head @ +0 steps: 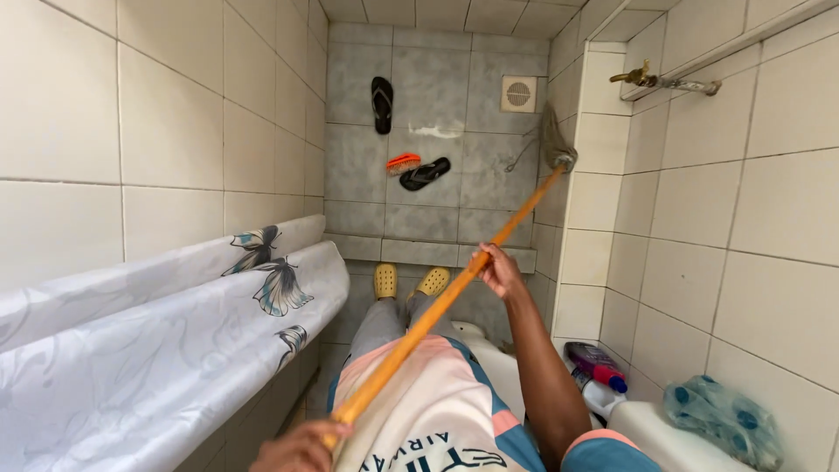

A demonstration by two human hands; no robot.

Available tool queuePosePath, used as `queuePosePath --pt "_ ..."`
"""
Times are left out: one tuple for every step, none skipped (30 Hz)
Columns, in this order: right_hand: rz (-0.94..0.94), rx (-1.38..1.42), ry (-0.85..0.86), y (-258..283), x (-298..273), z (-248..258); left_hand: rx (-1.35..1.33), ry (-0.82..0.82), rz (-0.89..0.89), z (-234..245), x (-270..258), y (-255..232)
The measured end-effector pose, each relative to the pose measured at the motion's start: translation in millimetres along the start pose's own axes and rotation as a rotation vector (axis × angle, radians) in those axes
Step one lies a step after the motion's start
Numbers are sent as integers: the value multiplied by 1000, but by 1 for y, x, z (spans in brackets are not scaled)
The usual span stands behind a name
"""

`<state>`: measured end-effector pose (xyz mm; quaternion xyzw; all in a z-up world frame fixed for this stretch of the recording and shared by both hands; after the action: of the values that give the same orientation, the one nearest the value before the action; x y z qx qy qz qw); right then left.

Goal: The person is mopping the tiled floor in a small bathroom using a mop and water.

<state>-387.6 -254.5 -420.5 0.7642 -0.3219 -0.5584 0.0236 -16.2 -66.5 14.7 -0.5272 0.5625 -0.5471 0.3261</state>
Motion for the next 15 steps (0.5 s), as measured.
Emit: queuePosePath --pt "-5 1 -1 -3 12 -2 0 -2 5 -3 17 -2" --pt "3 -90 -25 -8 16 4 -23 46 54 -13 30 -2" --pt "11 -181 -48 -12 20 10 -46 93 103 -24 44 -3" --pt "7 -168 -63 -36 30 13 -56 105 116 -25 48 -2" --pt "-71 -129 -62 -64 40 15 -64 133 112 -27 54 -3" --pt "-128 -82 -61 -80 57 15 -73 177 94 -27 67 2" --pt "-111 -62 -76 -101 65 18 -84 205 93 -25 82 9" --pt "-139 -36 -85 -121 71 27 -68 212 101 -35 90 15" --pt "-166 -11 -95 -142 77 34 -52 219 110 -43 98 23" --pt "-173 -9 -106 -149 70 35 -62 219 119 -46 96 25" --pt "-205 -49 -185 -158 61 41 -59 194 187 -47 95 32" --pt "-227 -72 -260 -164 59 39 -49 190 252 -43 99 39" --pt "-224 -53 -268 -171 73 45 -52 210 258 -42 103 39" --pt "-274 -150 -271 -181 82 57 -32 139 258 -41 102 36" --pt "-324 -248 -273 -192 90 68 -12 68 257 -39 100 33"
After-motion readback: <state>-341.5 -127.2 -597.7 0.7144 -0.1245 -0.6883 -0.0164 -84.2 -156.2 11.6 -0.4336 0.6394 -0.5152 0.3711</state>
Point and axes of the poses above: each hand's wrist, its own x-axis towards the middle knuckle, its own z-axis out of the back of the hand, y = z × x, the point moved 7 cm from there along x, towards the middle knuckle, and after that the axes turned 8 degrees about -x, right-handed, at the moved point
